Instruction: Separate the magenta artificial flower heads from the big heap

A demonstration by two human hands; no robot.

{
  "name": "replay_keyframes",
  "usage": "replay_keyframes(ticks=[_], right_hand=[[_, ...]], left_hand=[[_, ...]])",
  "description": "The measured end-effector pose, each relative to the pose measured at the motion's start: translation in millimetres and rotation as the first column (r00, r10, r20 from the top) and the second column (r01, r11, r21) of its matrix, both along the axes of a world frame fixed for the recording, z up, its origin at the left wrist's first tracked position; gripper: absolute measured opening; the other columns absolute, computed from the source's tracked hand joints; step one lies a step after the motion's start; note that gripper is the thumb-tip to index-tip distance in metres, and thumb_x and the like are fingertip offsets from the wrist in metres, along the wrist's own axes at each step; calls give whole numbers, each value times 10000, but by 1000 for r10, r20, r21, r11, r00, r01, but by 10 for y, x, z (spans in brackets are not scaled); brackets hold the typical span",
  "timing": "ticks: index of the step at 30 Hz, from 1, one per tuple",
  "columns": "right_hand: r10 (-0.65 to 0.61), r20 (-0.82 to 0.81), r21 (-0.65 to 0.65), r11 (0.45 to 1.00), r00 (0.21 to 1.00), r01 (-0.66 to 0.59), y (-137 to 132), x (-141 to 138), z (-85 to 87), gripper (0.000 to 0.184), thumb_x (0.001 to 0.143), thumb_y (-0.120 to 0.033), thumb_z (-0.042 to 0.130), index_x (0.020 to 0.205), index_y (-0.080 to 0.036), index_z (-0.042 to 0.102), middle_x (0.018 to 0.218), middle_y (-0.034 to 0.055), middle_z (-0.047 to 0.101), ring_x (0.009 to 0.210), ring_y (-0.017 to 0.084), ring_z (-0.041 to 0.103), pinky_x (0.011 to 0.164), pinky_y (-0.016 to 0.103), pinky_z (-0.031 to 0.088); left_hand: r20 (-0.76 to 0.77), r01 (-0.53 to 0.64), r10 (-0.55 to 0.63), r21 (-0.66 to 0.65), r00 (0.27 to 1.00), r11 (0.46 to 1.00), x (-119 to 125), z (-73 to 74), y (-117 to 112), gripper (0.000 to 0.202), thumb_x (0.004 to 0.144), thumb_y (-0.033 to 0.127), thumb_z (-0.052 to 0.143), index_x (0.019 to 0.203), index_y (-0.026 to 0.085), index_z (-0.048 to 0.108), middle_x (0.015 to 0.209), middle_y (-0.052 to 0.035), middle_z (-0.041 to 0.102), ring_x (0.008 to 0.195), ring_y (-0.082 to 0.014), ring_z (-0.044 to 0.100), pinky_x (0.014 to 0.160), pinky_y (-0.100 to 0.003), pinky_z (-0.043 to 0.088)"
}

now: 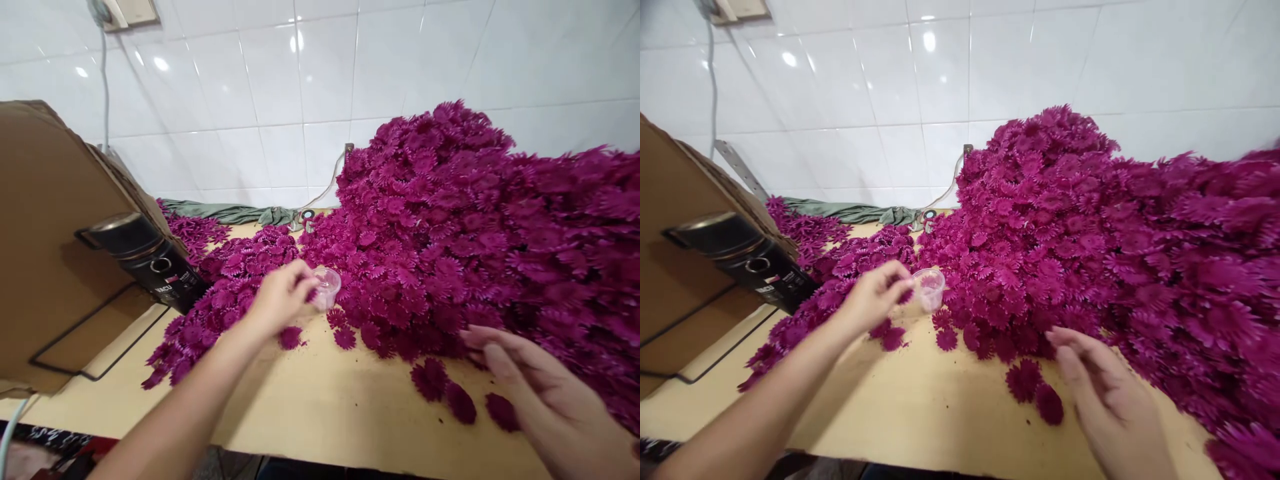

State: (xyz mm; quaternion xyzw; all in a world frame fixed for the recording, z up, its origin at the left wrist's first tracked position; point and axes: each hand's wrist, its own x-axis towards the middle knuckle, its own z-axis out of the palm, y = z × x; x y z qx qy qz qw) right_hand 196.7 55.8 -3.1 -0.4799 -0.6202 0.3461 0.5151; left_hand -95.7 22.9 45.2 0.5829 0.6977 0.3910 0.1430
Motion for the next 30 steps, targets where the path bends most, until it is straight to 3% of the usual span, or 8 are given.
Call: replay_keyframes(ticks=[6, 9, 12, 16, 18, 21, 24, 30], right_hand=[[382, -47, -80, 920, 923, -385, -177, -679, 216, 338, 725, -470, 558, 918, -194, 592, 805, 78, 667, 696, 166, 631, 609, 255, 533], [422, -74, -95, 899, 904, -427, -165, -731, 257, 287, 752, -448, 533, 813, -174, 593, 700, 40, 634, 646, 140, 602, 579, 223, 510], [371, -40, -124, 920, 928, -373, -98, -675, 218, 266, 733, -431, 558, 775, -169, 584, 609, 5, 581, 550, 115, 546, 507, 204, 471], [308, 24, -135, 944, 951, -302, 19, -585, 98, 253, 731, -418, 557, 786, -172, 581, 655, 15, 573, 590, 124, 542, 553, 227, 476], [289, 43, -99, 954, 956, -284, 67, -561, 59, 252, 728, -411, 558, 811, -175, 589, 748, 40, 590, 694, 148, 568, 651, 259, 493], [283, 104, -40, 959, 954, -280, 109, -553, 33, 227, 740, -389, 544, 814, -182, 599, 842, 66, 589, 812, 174, 568, 757, 300, 484], [317, 152, -15, 948, 936, -318, 125, -552, 3, 189, 762, -361, 522, 800, -190, 594, 874, 73, 581, 862, 181, 558, 770, 307, 479], [353, 244, -5, 932, 903, -363, 150, -508, -72, 150, 795, -301, 470, 800, -190, 571, 896, 74, 572, 891, 182, 550, 767, 309, 471]], left_hand=[[93, 325, -345, 183, 934, 928, 912, -59, 0, 121, 779, 241, 526, 673, 195, 563, 660, 5, 568, 662, -130, 531, 640, -252, 421], [111, 396, -429, 236, 896, 887, 938, 15, 35, 108, 764, 234, 566, 674, 185, 601, 775, -22, 571, 795, -146, 540, 742, -273, 438], [86, 439, -463, 206, 882, 874, 680, 102, 78, 138, 794, 272, 534, 775, 181, 636, 840, -36, 594, 844, -150, 546, 781, -288, 443], [-249, 223, -200, 65, 948, 973, 178, 209, 251, 164, 802, 292, 514, 835, 185, 633, 960, -51, 586, 936, -181, 531, 867, -348, 411], [-504, 142, -195, -141, 842, 980, 2, 228, 393, 213, 750, 305, 574, 909, 174, 628, 1021, -81, 572, 1002, -237, 511, 892, -398, 391], [-710, -2, -267, -353, 652, 935, -63, 194, 600, 586, 618, 352, 685, 1133, 125, 521, 1181, -165, 488, 1107, -314, 451, 902, -426, 380], [-752, -73, -371, -484, 545, 872, 33, 125, 742, 637, 617, 341, 671, 1181, 112, 483, 1166, -193, 513, 1083, -321, 492, 901, -440, 373], [-707, -81, -447, -577, 548, 812, 156, 56, 850, 279, 676, 199, 555, 938, 146, 636, 918, -157, 663, 933, -311, 606, 752, -378, 458]])
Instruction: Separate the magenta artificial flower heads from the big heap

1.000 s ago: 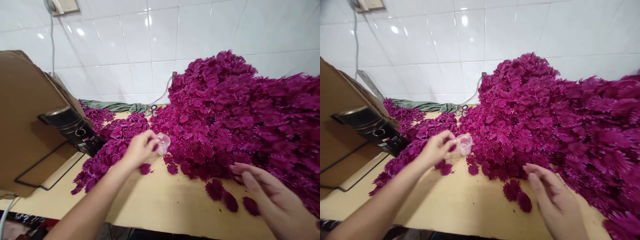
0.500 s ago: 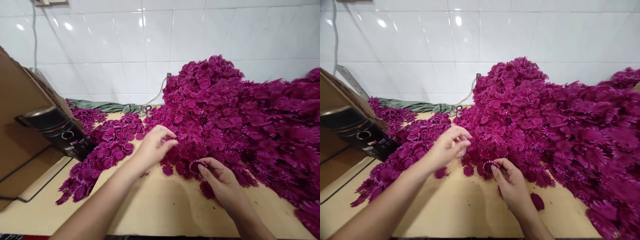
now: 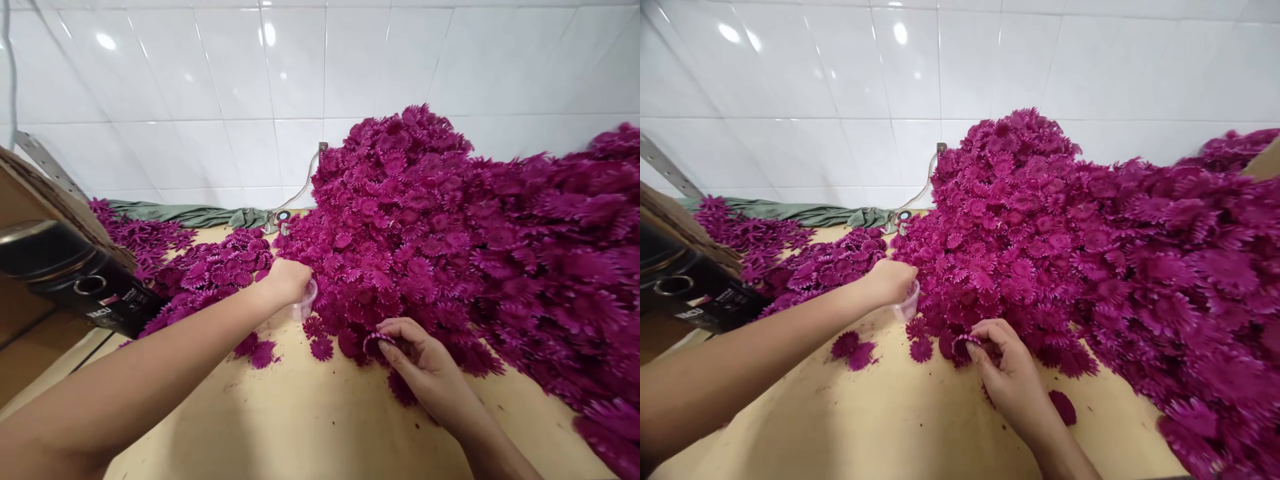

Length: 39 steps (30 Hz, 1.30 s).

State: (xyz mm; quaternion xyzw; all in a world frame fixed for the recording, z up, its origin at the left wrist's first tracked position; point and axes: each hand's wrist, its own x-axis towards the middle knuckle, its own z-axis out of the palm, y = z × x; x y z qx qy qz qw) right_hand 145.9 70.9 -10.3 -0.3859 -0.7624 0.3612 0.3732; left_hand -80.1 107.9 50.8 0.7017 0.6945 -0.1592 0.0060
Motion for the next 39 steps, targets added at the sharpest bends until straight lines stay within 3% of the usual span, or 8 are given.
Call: replay_keyframes(ticks=[7, 12, 15, 17, 24, 32, 36, 39], right_hand=[[57, 441, 22, 997, 896, -74, -49, -29, 64, 175, 707, -123, 550, 867, -171, 601, 925, 87, 571, 921, 225, 507, 827, 390, 428], [132, 526, 108, 970, 840, -220, -45, -140, 342, 254, 721, -34, 484, 904, -171, 595, 948, 77, 564, 923, 203, 492, 841, 372, 415], [97, 487, 178, 962, 868, -208, 24, -429, 559, 187, 761, -152, 525, 940, -175, 575, 964, 73, 569, 939, 201, 495, 852, 367, 407], [50, 488, 217, 960, 872, -177, 93, -716, 626, 292, 721, -253, 601, 992, -159, 549, 1007, 91, 560, 978, 220, 490, 864, 365, 402], [-26, 715, 152, 981, 698, -119, 294, -1409, 415, 527, 617, -340, 658, 1057, -102, 489, 1001, 153, 590, 918, 269, 585, 755, 342, 462], [-67, 794, 126, 990, 604, -56, 343, -1625, 448, 303, 724, -231, 549, 1009, -127, 548, 961, 138, 642, 913, 241, 616, 731, 308, 472], [23, 814, 127, 968, 580, -217, 386, -1535, 529, 331, 693, -262, 581, 989, -116, 576, 967, 146, 626, 909, 253, 593, 752, 325, 462], [20, 757, 279, 894, 653, -350, 317, -1305, 648, 301, 739, -286, 548, 965, -92, 592, 999, 153, 598, 958, 249, 537, 816, 347, 431]], left_hand=[[78, -47, 56, -120, 995, 992, -111, 34, 40, 311, 618, 164, 568, 915, 127, 652, 904, -146, 683, 826, -272, 632, 656, -299, 480], [206, -80, 132, -242, 970, 967, -231, 111, -63, 308, 658, 115, 474, 899, 175, 658, 776, -36, 694, 614, -132, 623, 488, -172, 429], [214, -99, 143, -206, 966, 973, -210, 168, -220, 256, 692, 152, 446, 835, 153, 658, 722, -54, 680, 603, -145, 612, 499, -194, 426], [205, -104, 134, -152, 970, 983, -164, 210, -330, 237, 716, 181, 432, 806, 152, 650, 730, -64, 677, 633, -158, 610, 536, -211, 433], [256, -115, 121, -39, 959, 993, -162, 168, -501, 247, 706, 150, 418, 838, 170, 625, 878, -79, 688, 770, -189, 629, 643, -240, 452], [408, -168, 152, 2, 900, 986, -273, -28, -470, 274, 749, 156, 347, 860, 154, 597, 892, -85, 687, 784, -176, 634, 664, -238, 464], [461, -185, 169, -12, 871, 983, -302, -38, -515, 259, 762, 172, 351, 848, 150, 594, 851, -79, 686, 730, -169, 634, 611, -232, 461], [493, -203, 188, -24, 849, 979, -314, -53, -514, 274, 794, 230, 343, 889, 159, 591, 816, -68, 684, 680, -165, 631, 564, -233, 455]])
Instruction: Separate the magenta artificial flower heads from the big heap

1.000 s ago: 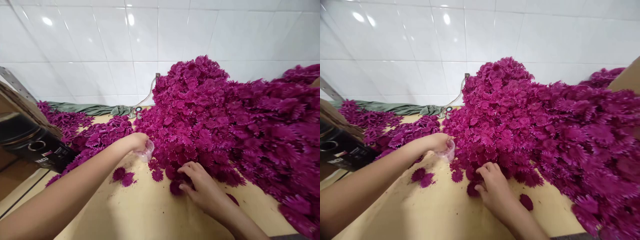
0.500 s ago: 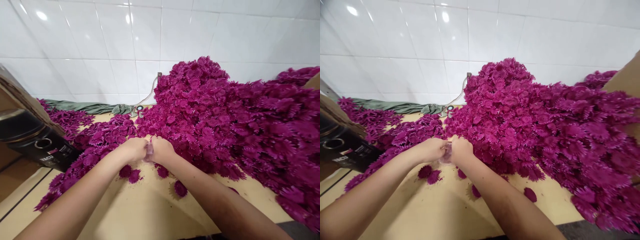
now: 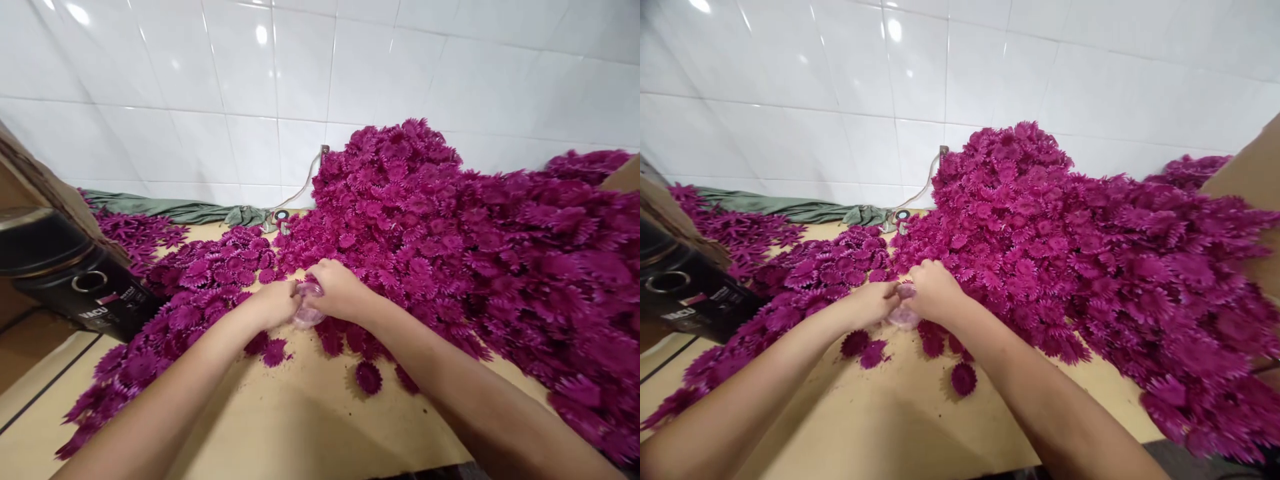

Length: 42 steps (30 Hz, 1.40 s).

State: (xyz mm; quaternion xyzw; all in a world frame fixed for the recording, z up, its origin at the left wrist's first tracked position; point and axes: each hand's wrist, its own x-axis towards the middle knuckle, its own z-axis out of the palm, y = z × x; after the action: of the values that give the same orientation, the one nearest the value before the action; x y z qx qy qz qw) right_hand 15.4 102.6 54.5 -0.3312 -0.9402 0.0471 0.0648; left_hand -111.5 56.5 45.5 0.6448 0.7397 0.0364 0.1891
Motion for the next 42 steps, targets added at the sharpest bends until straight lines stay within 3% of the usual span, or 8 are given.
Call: replay_keyframes(ticks=[6, 11, 16, 21, 28, 33, 38, 42], right_hand=[[326, 133, -89, 945, 936, -316, -229, 259, 12, 362, 723, -302, 602, 1034, -117, 600, 1102, 146, 597, 1060, 266, 502, 889, 409, 398], [339, 308, -234, 933, 889, -275, -188, 66, 8, 462, 664, -307, 651, 1083, -124, 584, 1122, 144, 605, 1024, 278, 552, 857, 366, 437], [267, 417, -163, 962, 869, -218, -165, -83, 29, 333, 690, -274, 630, 991, -130, 631, 1038, 150, 645, 958, 294, 587, 779, 372, 464], [303, 328, -185, 949, 895, -254, -128, -29, 52, 225, 733, -293, 583, 873, -128, 646, 850, 108, 678, 784, 233, 615, 685, 309, 461], [395, -32, -198, 898, 918, -393, -103, 362, 394, 114, 729, -186, 587, 815, -158, 657, 870, 58, 646, 817, 174, 572, 744, 277, 435], [209, -104, -190, 955, 972, -225, -186, 807, 304, 179, 737, -174, 575, 894, -169, 662, 921, 66, 629, 882, 189, 565, 813, 315, 428], [187, -120, -283, 935, 975, -215, -334, 1121, -43, 177, 760, -164, 551, 898, -179, 660, 942, 65, 624, 869, 173, 570, 779, 286, 446], [161, -147, -283, 938, 976, -198, -391, 1261, -162, 203, 746, -136, 567, 931, -167, 644, 958, 67, 622, 899, 169, 563, 797, 274, 443]], left_hand=[[84, 35, -32, -32, 996, 999, 29, -21, 61, 302, 804, 255, 338, 911, 168, 607, 852, -57, 684, 687, -153, 627, 586, -234, 466], [142, 76, -70, -39, 987, 996, 37, -27, 71, 327, 820, 245, 324, 1001, 181, 589, 902, -54, 683, 733, -148, 632, 637, -243, 475], [17, 60, -61, 41, 998, 997, -14, -23, 15, 300, 848, 275, 339, 1023, 200, 571, 932, -54, 674, 810, -172, 623, 709, -283, 477], [-86, 211, -193, 362, 977, 908, -103, 8, -144, 328, 862, 306, 353, 1094, 197, 558, 1158, -74, 580, 1090, -197, 503, 938, -339, 386], [-137, 446, -425, 294, 895, 845, -208, 141, -303, 422, 841, 422, 409, 1204, 229, 508, 1365, -76, 405, 1263, -234, 318, 1024, -397, 280], [-204, 616, -587, 134, 784, 776, -2, 182, -280, 361, 726, 446, 581, 1021, 240, 616, 1061, -68, 630, 1050, -243, 529, 941, -376, 344], [-298, 625, -617, -80, 729, 777, 149, 144, -94, 110, 732, 193, 538, 690, 226, 634, 731, -24, 652, 753, -177, 580, 819, -335, 354], [-327, 584, -560, -27, 761, 811, 176, 86, 41, 124, 634, 189, 596, 513, 204, 567, 670, -14, 637, 733, -173, 548, 792, -335, 310]])
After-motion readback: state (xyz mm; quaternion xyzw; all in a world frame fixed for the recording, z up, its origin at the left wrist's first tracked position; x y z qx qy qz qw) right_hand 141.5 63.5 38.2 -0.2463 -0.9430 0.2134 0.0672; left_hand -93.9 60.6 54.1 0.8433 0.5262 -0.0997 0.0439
